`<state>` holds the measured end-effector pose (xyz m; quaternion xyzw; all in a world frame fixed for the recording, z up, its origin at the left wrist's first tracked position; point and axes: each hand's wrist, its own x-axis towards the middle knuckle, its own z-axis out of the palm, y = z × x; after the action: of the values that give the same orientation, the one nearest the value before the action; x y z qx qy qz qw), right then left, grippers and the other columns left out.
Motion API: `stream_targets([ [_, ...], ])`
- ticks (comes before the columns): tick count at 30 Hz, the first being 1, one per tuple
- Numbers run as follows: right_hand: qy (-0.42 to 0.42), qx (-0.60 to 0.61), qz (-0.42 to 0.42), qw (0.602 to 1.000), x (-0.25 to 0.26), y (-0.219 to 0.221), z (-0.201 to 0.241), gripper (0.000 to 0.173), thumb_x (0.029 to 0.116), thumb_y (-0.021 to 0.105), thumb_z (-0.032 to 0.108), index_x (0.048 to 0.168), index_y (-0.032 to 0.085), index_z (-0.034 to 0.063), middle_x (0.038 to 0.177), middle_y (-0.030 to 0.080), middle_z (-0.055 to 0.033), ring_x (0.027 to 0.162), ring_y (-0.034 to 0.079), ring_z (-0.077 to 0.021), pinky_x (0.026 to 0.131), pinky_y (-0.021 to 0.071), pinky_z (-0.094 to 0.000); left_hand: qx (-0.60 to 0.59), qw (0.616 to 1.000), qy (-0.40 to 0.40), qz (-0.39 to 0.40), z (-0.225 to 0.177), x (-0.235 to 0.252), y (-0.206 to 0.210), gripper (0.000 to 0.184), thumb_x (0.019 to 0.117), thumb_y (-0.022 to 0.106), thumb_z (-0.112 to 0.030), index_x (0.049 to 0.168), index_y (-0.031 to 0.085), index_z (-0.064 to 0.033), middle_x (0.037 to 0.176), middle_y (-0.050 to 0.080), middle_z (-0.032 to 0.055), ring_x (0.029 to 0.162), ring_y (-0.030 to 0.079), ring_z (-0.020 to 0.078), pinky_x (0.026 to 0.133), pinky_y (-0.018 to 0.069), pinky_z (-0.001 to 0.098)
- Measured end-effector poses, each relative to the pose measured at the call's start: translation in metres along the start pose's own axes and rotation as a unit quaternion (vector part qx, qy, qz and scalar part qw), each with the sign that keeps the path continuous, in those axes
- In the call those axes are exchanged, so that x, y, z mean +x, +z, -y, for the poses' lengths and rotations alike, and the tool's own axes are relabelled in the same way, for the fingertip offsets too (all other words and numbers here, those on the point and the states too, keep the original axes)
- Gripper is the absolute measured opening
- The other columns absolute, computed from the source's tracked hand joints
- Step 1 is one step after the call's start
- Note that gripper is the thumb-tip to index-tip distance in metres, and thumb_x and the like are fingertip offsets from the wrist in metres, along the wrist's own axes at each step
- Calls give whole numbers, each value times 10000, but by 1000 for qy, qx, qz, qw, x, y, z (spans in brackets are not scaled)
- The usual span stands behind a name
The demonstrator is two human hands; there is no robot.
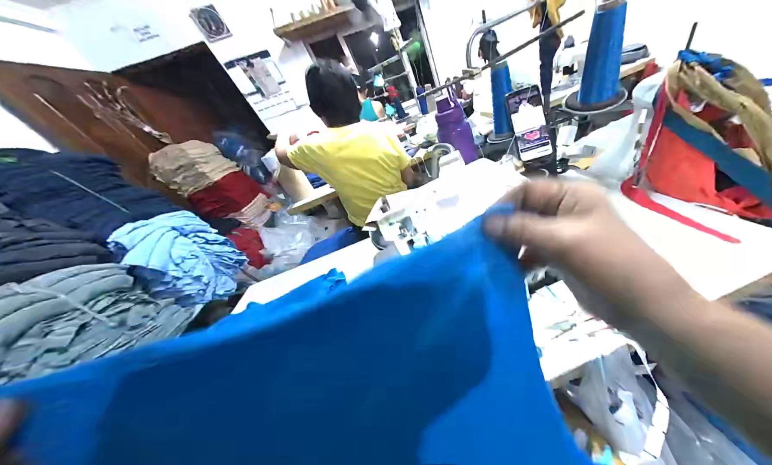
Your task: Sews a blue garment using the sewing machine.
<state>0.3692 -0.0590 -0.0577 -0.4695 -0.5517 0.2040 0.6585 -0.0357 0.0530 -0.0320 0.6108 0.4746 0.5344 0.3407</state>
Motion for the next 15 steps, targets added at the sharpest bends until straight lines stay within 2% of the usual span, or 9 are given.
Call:
stream_targets([
  [1,23,-31,2,999,-9,9,-20,102,964,645,111,874,691,94,677,643,34,574,600,-28,518,505,-212,-22,998,-19,54,33,21,-21,181,1081,319,-109,1110,497,-121,860,664,-124,764,648,-50,724,556,163],
  [3,39,-78,7,996,-24,27,-53,88,938,672,129,861,709,107,701,644,31,613,608,-29,565,515,-216,-38,997,-62,-13,71,30,-8,185,1096,347,-147,1056,523,-187,740,649,-174,635,618,-65,598,537,143],
  [4,48,-84,14,995,-30,34,-65,85,934,676,146,878,729,109,727,661,36,648,626,-17,604,535,-204,-40,996,-78,-29,87,35,-4,163,1090,374,-127,1090,529,-180,749,649,-175,643,620,-60,603,539,148],
  [6,84,-79,32,993,-37,45,-79,138,956,659,185,926,746,83,780,693,20,717,638,-5,690,532,-205,-43,995,-82,-21,120,47,-4,180,1073,423,-127,1226,519,-132,904,675,-148,812,668,-26,751,579,211],
  [7,99,-72,36,992,-39,47,-84,157,964,647,195,950,747,75,807,699,14,747,638,-8,722,527,-215,-40,995,-79,-35,130,50,0,197,1074,442,-147,1248,519,-98,941,670,-122,848,670,-9,787,580,235],
  [9,112,-63,19,992,-38,51,-92,137,953,659,188,942,752,88,808,707,32,750,641,17,721,525,-185,-44,992,-82,-87,135,52,14,219,1090,443,-199,1236,533,-62,958,649,-78,858,655,7,803,567,247],
  [13,130,-27,13,991,-33,46,-94,98,946,677,172,933,750,108,800,703,65,746,642,44,711,528,-155,-78,985,-51,-148,133,55,21,255,1095,429,-235,1268,502,-63,973,622,-83,859,636,-21,809,556,224],
  [15,133,-13,19,991,-30,45,-95,98,940,673,178,921,747,117,774,689,80,714,628,47,682,519,-153,3,985,-29,-171,143,62,18,268,1075,466,-208,1236,526,-2,997,616,-27,890,630,11,834,550,245],
])
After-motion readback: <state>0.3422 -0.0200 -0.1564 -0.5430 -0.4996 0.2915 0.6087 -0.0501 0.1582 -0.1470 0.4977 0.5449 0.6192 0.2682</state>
